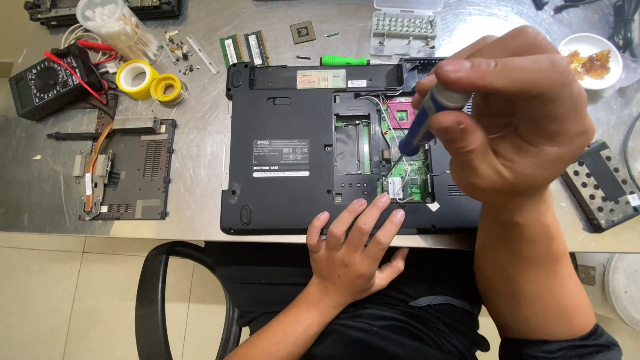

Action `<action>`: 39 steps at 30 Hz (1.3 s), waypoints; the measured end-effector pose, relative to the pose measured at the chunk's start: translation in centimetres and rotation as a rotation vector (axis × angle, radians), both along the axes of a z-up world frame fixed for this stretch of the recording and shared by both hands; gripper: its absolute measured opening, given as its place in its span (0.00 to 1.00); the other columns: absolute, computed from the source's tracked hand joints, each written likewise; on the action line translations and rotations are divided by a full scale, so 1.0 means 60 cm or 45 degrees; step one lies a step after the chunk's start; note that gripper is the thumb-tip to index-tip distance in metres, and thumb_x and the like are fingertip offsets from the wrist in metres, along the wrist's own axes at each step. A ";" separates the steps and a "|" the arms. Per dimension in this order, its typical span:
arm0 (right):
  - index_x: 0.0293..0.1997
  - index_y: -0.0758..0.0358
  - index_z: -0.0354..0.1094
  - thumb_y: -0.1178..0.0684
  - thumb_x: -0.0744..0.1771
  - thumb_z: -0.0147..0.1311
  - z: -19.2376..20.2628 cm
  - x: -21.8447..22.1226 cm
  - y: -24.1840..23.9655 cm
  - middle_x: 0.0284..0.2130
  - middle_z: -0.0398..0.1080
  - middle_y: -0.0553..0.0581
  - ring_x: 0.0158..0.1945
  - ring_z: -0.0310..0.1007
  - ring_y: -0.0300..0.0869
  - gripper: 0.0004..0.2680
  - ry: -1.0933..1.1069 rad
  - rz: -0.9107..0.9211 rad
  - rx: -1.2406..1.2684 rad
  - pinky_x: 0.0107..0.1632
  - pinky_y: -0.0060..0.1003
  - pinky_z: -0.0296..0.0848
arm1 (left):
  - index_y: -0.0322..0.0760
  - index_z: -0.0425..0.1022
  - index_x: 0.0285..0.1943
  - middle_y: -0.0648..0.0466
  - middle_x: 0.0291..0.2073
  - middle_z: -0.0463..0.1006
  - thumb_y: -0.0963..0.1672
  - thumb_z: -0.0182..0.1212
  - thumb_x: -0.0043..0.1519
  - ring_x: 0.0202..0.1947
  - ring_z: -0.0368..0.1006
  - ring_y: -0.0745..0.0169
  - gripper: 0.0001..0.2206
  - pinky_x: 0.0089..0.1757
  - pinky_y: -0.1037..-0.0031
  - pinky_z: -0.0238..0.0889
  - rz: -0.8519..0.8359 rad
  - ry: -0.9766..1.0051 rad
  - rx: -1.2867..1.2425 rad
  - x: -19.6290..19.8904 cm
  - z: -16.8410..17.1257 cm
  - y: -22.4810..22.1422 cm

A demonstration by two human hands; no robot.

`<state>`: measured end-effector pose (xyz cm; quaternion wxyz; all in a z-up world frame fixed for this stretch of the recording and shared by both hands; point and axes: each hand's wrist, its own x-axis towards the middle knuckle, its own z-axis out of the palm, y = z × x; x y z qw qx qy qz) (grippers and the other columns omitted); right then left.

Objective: Removing RAM modules from a laptop and cleaning the internal slots using a screwdriver and a handheld blower.

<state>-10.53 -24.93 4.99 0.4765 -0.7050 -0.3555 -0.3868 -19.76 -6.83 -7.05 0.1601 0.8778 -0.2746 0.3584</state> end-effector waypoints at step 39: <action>0.60 0.56 0.56 0.44 0.73 0.50 -0.035 0.005 0.025 0.48 0.63 0.63 0.48 0.74 0.51 0.13 0.117 0.184 0.293 0.51 0.38 0.80 | 0.58 0.77 0.58 0.64 0.59 0.78 0.58 0.59 0.60 0.58 0.71 0.66 0.20 0.58 0.62 0.48 0.015 -0.018 -0.039 -0.003 -0.003 -0.006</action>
